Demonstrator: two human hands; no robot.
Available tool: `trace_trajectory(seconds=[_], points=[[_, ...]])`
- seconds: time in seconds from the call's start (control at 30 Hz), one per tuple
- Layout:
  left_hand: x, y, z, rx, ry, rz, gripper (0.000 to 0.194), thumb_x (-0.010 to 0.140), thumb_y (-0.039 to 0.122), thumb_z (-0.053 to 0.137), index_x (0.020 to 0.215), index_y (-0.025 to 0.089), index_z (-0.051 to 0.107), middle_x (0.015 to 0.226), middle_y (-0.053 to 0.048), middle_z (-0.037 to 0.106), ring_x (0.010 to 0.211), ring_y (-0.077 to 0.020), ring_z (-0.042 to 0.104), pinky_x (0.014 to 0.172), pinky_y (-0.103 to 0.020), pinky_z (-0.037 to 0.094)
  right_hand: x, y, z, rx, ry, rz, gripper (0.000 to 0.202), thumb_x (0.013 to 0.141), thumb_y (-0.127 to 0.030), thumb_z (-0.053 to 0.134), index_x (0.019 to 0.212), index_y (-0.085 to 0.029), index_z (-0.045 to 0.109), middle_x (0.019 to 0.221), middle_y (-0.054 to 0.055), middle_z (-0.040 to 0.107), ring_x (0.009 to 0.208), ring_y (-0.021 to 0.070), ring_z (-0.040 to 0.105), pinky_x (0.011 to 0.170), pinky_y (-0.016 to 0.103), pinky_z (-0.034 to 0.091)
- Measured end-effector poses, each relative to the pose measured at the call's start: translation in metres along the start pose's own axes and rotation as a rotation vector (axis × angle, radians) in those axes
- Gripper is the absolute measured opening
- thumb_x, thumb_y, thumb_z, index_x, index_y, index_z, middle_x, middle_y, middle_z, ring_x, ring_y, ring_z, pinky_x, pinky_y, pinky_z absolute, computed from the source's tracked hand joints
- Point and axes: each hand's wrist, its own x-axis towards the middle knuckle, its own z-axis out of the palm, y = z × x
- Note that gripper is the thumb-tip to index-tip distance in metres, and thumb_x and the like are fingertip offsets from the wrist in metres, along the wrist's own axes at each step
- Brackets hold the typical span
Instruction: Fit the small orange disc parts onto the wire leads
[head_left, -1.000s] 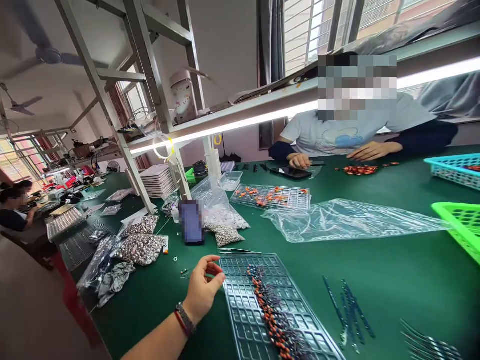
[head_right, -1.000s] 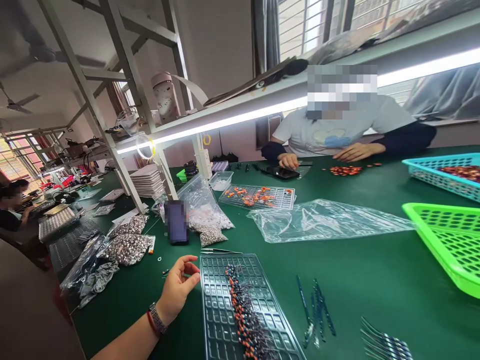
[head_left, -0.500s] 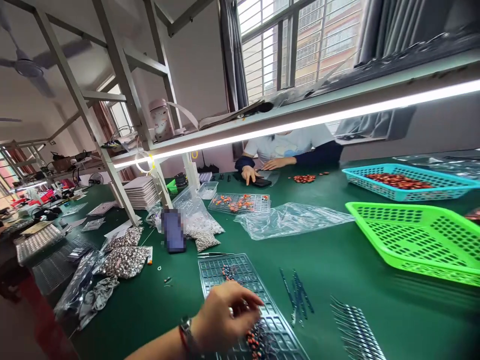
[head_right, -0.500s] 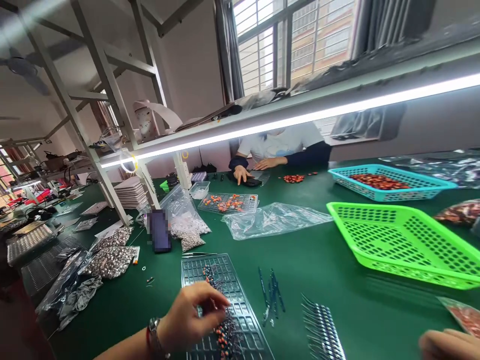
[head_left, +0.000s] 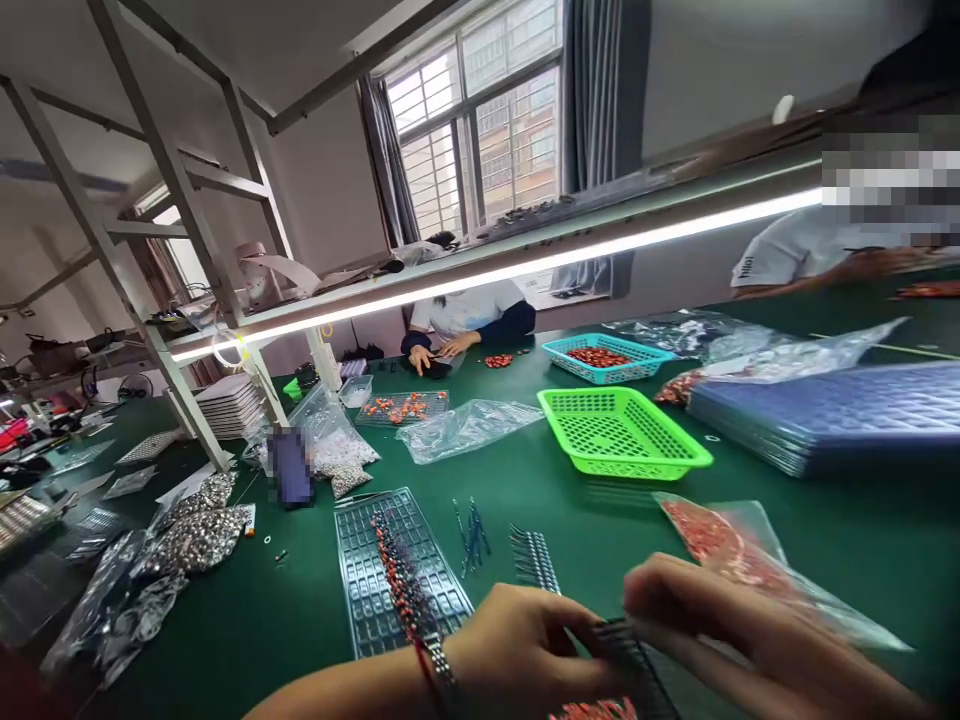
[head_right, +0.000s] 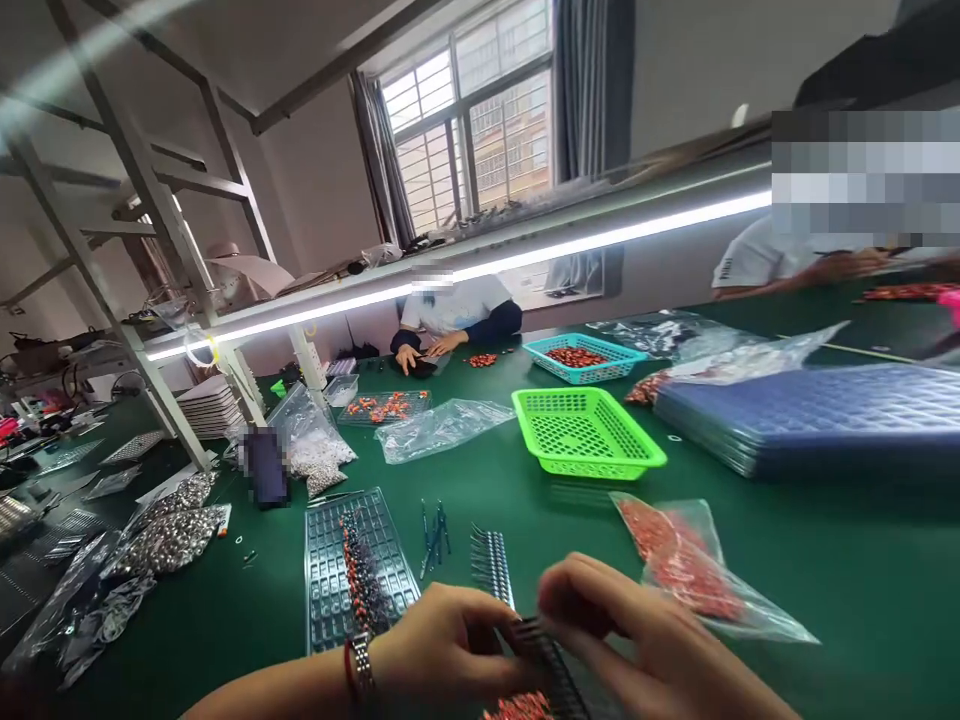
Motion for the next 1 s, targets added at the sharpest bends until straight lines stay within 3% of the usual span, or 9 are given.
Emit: trace_trajectory(seconds=[0.13,0.33,0.47,0.57,0.7,0.77,1.0], points=[[-0.004,0.003,0.01,-0.129,-0.009,-0.028,0.058,0.053,0.063,0.083,0.08,0.014,0.07,0.072,0.0,0.059,0.065,-0.0114,0.049,0.065,-0.026,0.039,0.006,-0.015,-0.009,0.03,-0.144,0.069,0.017,0.081,-0.035,0.054,0.072,-0.021,0.058,0.067,0.002,0.061,0.064,0.0207,0.06,0.058,0.03,0.049],[-0.003,0.012,0.012,-0.277,-0.033,-0.132,0.057,0.051,0.058,0.086,0.078,0.012,0.066,0.07,-0.001,0.06,0.06,-0.0099,0.052,0.062,-0.026,0.041,-0.006,-0.004,-0.025,0.003,0.022,0.037,0.022,0.086,-0.04,0.056,0.077,-0.02,0.059,0.07,0.003,0.062,0.065,0.02,0.062,0.06,0.03,0.053],[-0.005,0.014,0.01,-0.345,-0.007,-0.168,0.055,0.05,0.052,0.089,0.077,0.011,0.067,0.068,0.0,0.061,0.057,-0.0076,0.052,0.06,-0.023,0.039,-0.031,0.014,-0.028,-0.156,0.206,-0.088,0.016,0.094,-0.032,0.052,0.085,-0.022,0.06,0.077,0.003,0.063,0.066,0.0199,0.063,0.06,0.03,0.055],[-0.004,0.012,0.008,-0.411,0.016,-0.205,0.053,0.048,0.049,0.091,0.075,0.01,0.066,0.064,0.001,0.058,0.052,-0.0061,0.049,0.055,-0.022,0.036,-0.047,0.024,-0.023,-0.239,0.247,-0.249,0.008,0.096,-0.023,0.051,0.098,-0.023,0.059,0.086,0.004,0.062,0.066,0.0179,0.063,0.062,0.028,0.057],[-0.004,0.009,0.007,-0.517,0.057,-0.252,0.05,0.047,0.041,0.094,0.072,0.012,0.063,0.063,0.003,0.055,0.051,-0.0042,0.047,0.054,-0.019,0.036,-0.057,0.028,-0.01,-0.343,0.261,-0.424,0.022,0.097,-0.019,0.052,0.117,-0.026,0.056,0.108,0.009,0.06,0.091,0.0224,0.067,0.076,0.033,0.06],[-0.005,0.008,0.007,-0.557,0.065,-0.283,0.049,0.047,0.038,0.094,0.074,0.012,0.062,0.064,0.003,0.056,0.053,-0.0042,0.048,0.055,-0.019,0.037,-0.058,0.026,-0.005,-0.38,0.249,-0.466,0.022,0.097,-0.018,0.052,0.116,-0.026,0.058,0.111,0.01,0.06,0.101,0.0248,0.064,0.082,0.037,0.06],[-0.001,0.004,0.011,-0.561,-0.005,-0.346,0.054,0.048,0.04,0.093,0.08,0.012,0.061,0.073,0.001,0.058,0.06,-0.0047,0.054,0.065,-0.019,0.043,-0.056,0.016,-0.009,-0.261,0.131,-0.575,0.018,0.097,-0.015,0.056,0.095,-0.028,0.069,0.108,0.008,0.064,0.103,0.0234,0.064,0.082,0.034,0.06]])
